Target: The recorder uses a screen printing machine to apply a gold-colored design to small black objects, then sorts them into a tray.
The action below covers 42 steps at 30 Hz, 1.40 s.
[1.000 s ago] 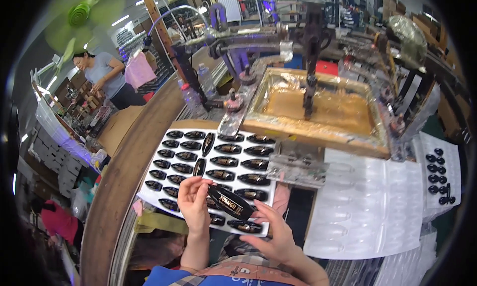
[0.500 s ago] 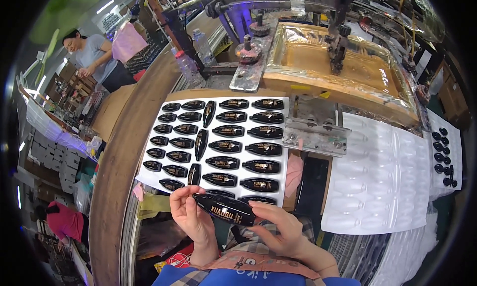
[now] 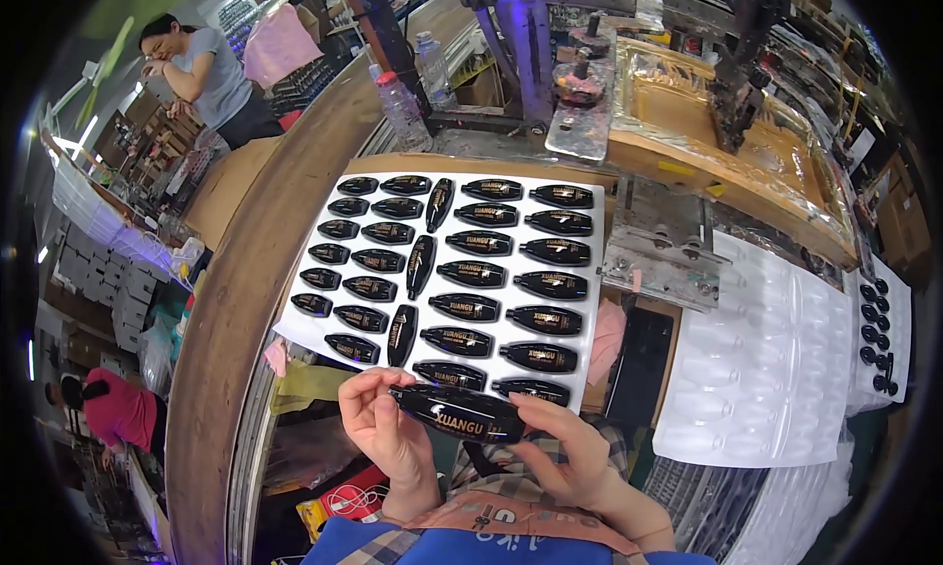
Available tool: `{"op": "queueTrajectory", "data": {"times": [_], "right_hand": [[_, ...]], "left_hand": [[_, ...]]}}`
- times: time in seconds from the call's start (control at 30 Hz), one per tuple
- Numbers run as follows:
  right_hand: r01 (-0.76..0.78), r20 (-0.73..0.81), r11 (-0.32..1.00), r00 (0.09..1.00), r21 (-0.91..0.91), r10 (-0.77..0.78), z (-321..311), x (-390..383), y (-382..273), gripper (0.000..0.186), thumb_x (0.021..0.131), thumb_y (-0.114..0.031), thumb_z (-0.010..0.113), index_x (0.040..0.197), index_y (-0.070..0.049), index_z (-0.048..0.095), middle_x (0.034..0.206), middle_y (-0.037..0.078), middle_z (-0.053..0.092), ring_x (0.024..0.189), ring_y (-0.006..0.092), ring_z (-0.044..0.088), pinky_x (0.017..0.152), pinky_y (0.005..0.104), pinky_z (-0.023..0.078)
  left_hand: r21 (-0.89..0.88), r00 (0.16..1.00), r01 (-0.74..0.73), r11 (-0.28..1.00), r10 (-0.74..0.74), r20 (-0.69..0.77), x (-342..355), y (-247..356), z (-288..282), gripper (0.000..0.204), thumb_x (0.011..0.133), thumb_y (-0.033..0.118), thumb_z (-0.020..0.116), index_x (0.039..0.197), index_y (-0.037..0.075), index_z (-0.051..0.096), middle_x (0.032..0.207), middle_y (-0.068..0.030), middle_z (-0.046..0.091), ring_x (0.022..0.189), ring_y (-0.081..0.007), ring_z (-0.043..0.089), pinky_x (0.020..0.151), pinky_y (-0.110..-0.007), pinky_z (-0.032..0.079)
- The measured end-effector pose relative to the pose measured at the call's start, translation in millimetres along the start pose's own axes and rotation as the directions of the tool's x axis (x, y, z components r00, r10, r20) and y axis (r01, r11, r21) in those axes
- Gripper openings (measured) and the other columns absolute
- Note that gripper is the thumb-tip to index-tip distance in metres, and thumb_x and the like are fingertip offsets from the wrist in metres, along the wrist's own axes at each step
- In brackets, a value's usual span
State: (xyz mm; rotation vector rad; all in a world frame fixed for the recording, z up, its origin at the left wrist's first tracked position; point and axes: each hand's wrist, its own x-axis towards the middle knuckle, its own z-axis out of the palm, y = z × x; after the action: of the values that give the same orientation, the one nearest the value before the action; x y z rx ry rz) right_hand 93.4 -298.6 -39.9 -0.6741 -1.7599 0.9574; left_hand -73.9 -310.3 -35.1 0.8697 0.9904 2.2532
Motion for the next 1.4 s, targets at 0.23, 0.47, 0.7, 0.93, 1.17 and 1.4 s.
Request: {"op": "queueTrajectory", "data": {"times": [0.23, 0.47, 0.7, 0.93, 1.17, 1.4], "right_hand": [[-0.1, 0.072, 0.993, 0.993, 0.065, 0.096, 4, -3, -2, 0.036, 0.075, 0.001, 0.057, 0.108, 0.005, 0.043, 0.111, 0.022, 0.049, 0.105, 0.0291, 0.049, 0.09, 0.0342, 0.039], [-0.114, 0.081, 0.993, 0.99, 0.032, 0.111, 7, -1, -2, 0.037, 0.075, 0.001, 0.058, 0.108, 0.005, 0.043, 0.109, 0.022, 0.05, 0.104, 0.0284, 0.05, 0.089, 0.0335, 0.039], [-0.114, 0.094, 0.993, 0.989, 0.017, 0.112, 13, 3, 1, 0.036, 0.074, -0.001, 0.059, 0.107, 0.006, 0.044, 0.108, 0.022, 0.051, 0.102, 0.028, 0.051, 0.088, 0.0327, 0.04], [-0.143, 0.095, 0.989, 0.986, 0.042, 0.139, 17, 4, 3, 0.036, 0.075, -0.001, 0.059, 0.106, 0.006, 0.043, 0.108, 0.022, 0.052, 0.102, 0.0284, 0.051, 0.088, 0.0332, 0.04], [-0.103, 0.095, 0.995, 0.99, -0.001, 0.102, 18, 5, 2, 0.036, 0.073, 0.0, 0.059, 0.106, 0.005, 0.044, 0.108, 0.023, 0.051, 0.102, 0.0292, 0.051, 0.087, 0.0337, 0.04], [-0.01, 0.077, 0.999, 0.997, -0.036, 0.013, 19, 3, 4, 0.044, 0.069, 0.007, 0.06, 0.11, 0.002, 0.043, 0.109, 0.025, 0.05, 0.102, 0.0305, 0.051, 0.087, 0.0336, 0.041]], "left_hand": [[-0.009, 1.0, -0.002, 1.0, 0.002, -0.012, 2, -1, -8, 0.022, 0.078, 0.008, 0.057, 0.093, -0.001, 0.045, 0.082, -0.0122, 0.052, 0.074, -0.0182, 0.052, 0.072, -0.029, 0.042], [-0.021, 1.0, 0.02, 1.0, -0.02, -0.011, 5, -3, -14, 0.022, 0.078, 0.009, 0.058, 0.092, -0.001, 0.045, 0.079, -0.0113, 0.052, 0.073, -0.0182, 0.051, 0.07, -0.029, 0.042], [-0.018, 0.999, 0.038, 0.999, -0.039, -0.03, 9, -2, -20, 0.022, 0.078, 0.01, 0.059, 0.09, -0.001, 0.044, 0.079, -0.011, 0.051, 0.072, -0.0178, 0.051, 0.069, -0.028, 0.042], [-0.02, 0.999, 0.039, 0.999, -0.039, -0.031, 12, -2, -22, 0.023, 0.077, 0.01, 0.059, 0.09, 0.0, 0.044, 0.08, -0.0105, 0.051, 0.073, -0.0181, 0.05, 0.068, -0.028, 0.042], [-0.034, 0.998, 0.06, 0.998, -0.061, -0.028, 11, 0, -25, 0.022, 0.077, 0.01, 0.059, 0.091, 0.001, 0.044, 0.082, -0.0109, 0.051, 0.075, -0.0191, 0.051, 0.07, -0.03, 0.044], [-0.143, 0.999, 0.034, 0.989, -0.03, 0.033, 9, -2, -31, 0.019, 0.077, -0.003, 0.053, 0.093, -0.003, 0.043, 0.088, -0.0171, 0.053, 0.08, -0.0242, 0.055, 0.076, -0.04, 0.048]]}}
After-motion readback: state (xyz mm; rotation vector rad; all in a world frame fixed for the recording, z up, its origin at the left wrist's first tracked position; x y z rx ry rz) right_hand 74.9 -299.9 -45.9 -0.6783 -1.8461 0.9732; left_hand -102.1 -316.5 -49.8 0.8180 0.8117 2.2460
